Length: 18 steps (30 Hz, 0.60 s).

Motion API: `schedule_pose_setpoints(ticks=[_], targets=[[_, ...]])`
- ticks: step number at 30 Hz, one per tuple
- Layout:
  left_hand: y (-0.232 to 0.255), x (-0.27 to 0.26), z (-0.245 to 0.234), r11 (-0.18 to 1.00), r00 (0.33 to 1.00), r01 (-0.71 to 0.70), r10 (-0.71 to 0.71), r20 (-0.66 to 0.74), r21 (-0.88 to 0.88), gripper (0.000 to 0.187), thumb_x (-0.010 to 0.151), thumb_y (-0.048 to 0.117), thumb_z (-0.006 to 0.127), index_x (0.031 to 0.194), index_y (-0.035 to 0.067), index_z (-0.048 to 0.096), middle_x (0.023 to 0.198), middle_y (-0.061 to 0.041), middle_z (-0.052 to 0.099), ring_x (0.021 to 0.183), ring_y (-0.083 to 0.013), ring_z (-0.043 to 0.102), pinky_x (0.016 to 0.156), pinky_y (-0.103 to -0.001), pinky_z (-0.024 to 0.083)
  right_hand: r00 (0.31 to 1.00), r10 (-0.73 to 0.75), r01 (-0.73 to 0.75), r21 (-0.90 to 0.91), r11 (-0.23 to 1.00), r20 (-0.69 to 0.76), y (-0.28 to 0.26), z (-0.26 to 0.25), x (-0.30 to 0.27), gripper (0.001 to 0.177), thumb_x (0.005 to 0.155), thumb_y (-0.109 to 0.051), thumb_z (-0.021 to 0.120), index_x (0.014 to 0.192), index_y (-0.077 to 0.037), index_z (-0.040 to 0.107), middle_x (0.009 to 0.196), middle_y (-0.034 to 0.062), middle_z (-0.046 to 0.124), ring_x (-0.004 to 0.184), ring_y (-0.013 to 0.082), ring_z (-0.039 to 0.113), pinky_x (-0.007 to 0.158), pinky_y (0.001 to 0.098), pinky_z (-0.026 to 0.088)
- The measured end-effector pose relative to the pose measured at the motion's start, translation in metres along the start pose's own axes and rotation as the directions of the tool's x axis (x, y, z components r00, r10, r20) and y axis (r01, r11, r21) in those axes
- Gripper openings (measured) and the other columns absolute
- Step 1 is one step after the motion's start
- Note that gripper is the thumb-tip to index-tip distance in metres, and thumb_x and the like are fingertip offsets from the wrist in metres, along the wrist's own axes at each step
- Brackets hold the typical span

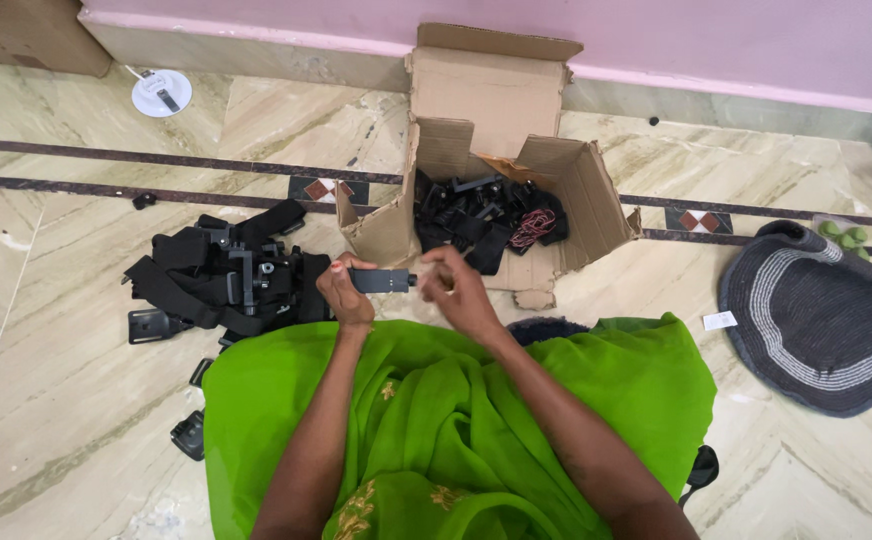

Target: The person sits on the floor and assembles black plastic buckles by hand, inserting metal pins and attaching straps. They handle a bundle of red and white wires, placing it into a cardboard box. The person continues to pick up buckles from the floor and box, assemble them, and place the finished units into the box.

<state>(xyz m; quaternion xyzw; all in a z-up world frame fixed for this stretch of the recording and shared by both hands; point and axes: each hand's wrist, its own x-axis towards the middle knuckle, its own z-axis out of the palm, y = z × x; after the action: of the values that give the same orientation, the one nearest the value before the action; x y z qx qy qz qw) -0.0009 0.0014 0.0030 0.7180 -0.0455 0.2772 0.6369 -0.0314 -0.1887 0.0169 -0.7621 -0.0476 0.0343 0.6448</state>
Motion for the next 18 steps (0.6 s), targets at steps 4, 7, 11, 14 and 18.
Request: schedule_pose_setpoints(ticks=[4, 7, 11, 14, 18], targets=[[0.001, 0.002, 0.0, 1.0, 1.0, 0.022, -0.022, 0.008, -0.013, 0.081, 0.107, 0.055, 0.023, 0.07, -0.004, 0.065, 0.063, -0.013, 0.062, 0.059, -0.0242, 0.058, 0.061, -0.034, 0.042, 0.986, 0.14, -0.127, 0.132, 0.983, -0.09, -0.002, -0.011, 0.004, 0.03, 0.104, -0.005, 0.06, 0.132, -0.008, 0.05, 0.096, 0.0114, 0.071, 0.08, 0.0185, 0.066, 0.071, 0.0316, 0.055], [0.001, 0.002, 0.001, 1.0, 1.0, 0.02, -0.02, 0.008, 0.013, 0.082, 0.107, 0.055, 0.022, 0.069, -0.003, 0.066, 0.063, -0.013, 0.062, 0.058, -0.0246, 0.057, 0.061, -0.035, 0.041, 0.907, -0.419, 0.419, -0.177, 0.891, 0.039, -0.005, -0.007, -0.005, 0.044, 0.089, 0.006, 0.065, 0.13, -0.002, 0.05, 0.117, 0.0194, 0.055, 0.098, 0.0222, 0.063, 0.075, 0.0321, 0.059], [0.0, 0.0, 0.0, 1.0, 1.0, 0.016, -0.016, 0.002, 0.023, 0.082, 0.107, 0.056, 0.023, 0.069, -0.003, 0.066, 0.062, -0.013, 0.062, 0.058, -0.025, 0.057, 0.061, -0.036, 0.04, 0.988, -0.152, 0.152, -0.089, 0.984, 0.003, -0.005, 0.004, -0.004, 0.035, 0.096, -0.005, 0.065, 0.129, -0.004, 0.053, 0.097, 0.0146, 0.066, 0.085, 0.0206, 0.065, 0.071, 0.0335, 0.056], [-0.002, 0.0, -0.001, 1.0, 1.0, 0.006, -0.006, 0.004, 0.029, 0.082, 0.108, 0.055, 0.022, 0.07, -0.003, 0.066, 0.062, -0.013, 0.061, 0.058, -0.0246, 0.056, 0.06, -0.036, 0.04, 0.985, 0.164, -0.157, 0.108, 0.982, -0.059, -0.007, -0.007, 0.002, 0.03, 0.106, -0.007, 0.057, 0.135, -0.007, 0.052, 0.091, 0.0136, 0.07, 0.077, 0.0198, 0.066, 0.069, 0.0328, 0.055], [-0.003, 0.001, 0.001, 1.0, 1.0, 0.015, -0.015, -0.001, 0.005, 0.081, 0.108, 0.054, 0.024, 0.07, -0.004, 0.065, 0.063, -0.013, 0.061, 0.059, -0.025, 0.055, 0.061, -0.036, 0.039, 0.978, -0.209, 0.204, -0.145, 0.968, -0.02, -0.009, -0.01, -0.003, 0.039, 0.096, -0.005, 0.063, 0.132, -0.005, 0.05, 0.11, 0.0151, 0.062, 0.09, 0.0181, 0.066, 0.073, 0.0304, 0.057]])
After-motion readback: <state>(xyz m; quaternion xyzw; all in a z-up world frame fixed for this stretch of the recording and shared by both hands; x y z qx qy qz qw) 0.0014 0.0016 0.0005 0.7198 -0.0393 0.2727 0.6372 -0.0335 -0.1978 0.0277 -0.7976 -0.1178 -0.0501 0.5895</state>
